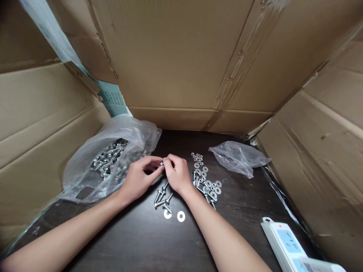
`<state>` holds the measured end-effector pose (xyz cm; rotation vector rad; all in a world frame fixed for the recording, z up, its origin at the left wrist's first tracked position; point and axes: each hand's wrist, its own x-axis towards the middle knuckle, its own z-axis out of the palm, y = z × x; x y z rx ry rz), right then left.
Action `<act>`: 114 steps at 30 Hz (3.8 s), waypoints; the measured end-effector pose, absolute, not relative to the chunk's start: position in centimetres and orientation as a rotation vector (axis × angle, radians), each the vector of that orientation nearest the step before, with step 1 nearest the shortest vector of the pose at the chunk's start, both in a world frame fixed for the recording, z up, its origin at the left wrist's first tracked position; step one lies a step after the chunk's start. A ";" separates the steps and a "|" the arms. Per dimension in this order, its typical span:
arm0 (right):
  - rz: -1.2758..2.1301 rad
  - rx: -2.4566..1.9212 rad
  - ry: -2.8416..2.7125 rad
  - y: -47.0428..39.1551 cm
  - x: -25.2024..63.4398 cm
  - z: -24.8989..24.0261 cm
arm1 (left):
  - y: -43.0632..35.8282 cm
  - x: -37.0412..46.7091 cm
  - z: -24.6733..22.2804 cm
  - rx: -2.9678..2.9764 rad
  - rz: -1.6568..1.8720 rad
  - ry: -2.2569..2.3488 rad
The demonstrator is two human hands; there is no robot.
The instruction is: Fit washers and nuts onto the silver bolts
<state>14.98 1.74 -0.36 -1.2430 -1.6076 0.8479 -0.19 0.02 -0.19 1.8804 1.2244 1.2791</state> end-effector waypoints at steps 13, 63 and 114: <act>0.883 -1.193 -1.587 1.6 15.2 -0.1 | 0.1 -0.2 -0.3 1.879 1.272 1.224; 0.918 -1.198 -1.647 1.7 15.4 -0.2 | 0.0 -0.1 -0.2 1.846 1.246 1.218; 0.907 -1.149 -1.605 1.7 15.5 -0.3 | 0.0 -0.2 -0.2 1.841 1.222 1.241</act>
